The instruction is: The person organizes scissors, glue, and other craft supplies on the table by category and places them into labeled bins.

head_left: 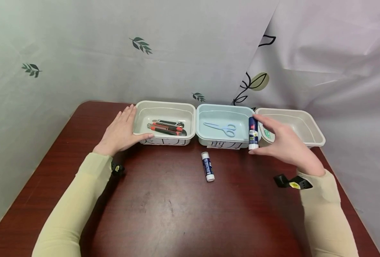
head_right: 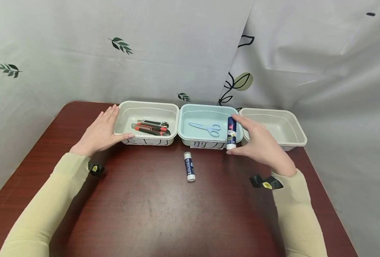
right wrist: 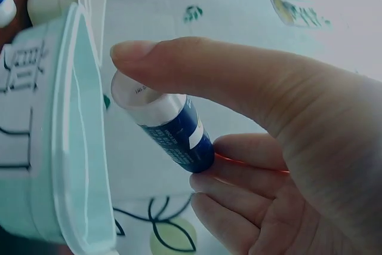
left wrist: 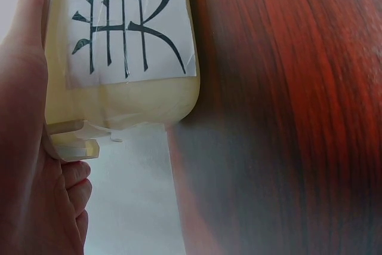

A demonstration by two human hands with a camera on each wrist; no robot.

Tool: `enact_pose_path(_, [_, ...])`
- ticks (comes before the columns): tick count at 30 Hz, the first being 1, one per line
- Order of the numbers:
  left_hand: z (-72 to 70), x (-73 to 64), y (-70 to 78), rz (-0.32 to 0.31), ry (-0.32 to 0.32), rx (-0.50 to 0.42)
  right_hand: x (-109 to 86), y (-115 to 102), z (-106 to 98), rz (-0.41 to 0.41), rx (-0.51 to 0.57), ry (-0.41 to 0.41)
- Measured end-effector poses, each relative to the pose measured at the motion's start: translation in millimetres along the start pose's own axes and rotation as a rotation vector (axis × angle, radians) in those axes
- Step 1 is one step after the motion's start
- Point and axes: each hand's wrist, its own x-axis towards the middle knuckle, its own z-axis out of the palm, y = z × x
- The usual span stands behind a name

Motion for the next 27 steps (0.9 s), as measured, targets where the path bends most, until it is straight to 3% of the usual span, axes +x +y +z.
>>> enact_pose_path(12, [0.8, 0.2, -0.3, -0.001, 0.001, -0.003, 1.9, 31, -30, 0.033, 0.009, 0.087])
enact_pose_path(20, [0.7, -0.1, -0.5, 0.001, 0.003, -0.002, 6.9, 53, -45, 0.185, -0.024, -0.008])
enact_pose_path(27, [0.2, -0.2, -0.1, 0.002, 0.007, -0.003, 14.1, 71, -53, 0.254, -0.041, -0.041])
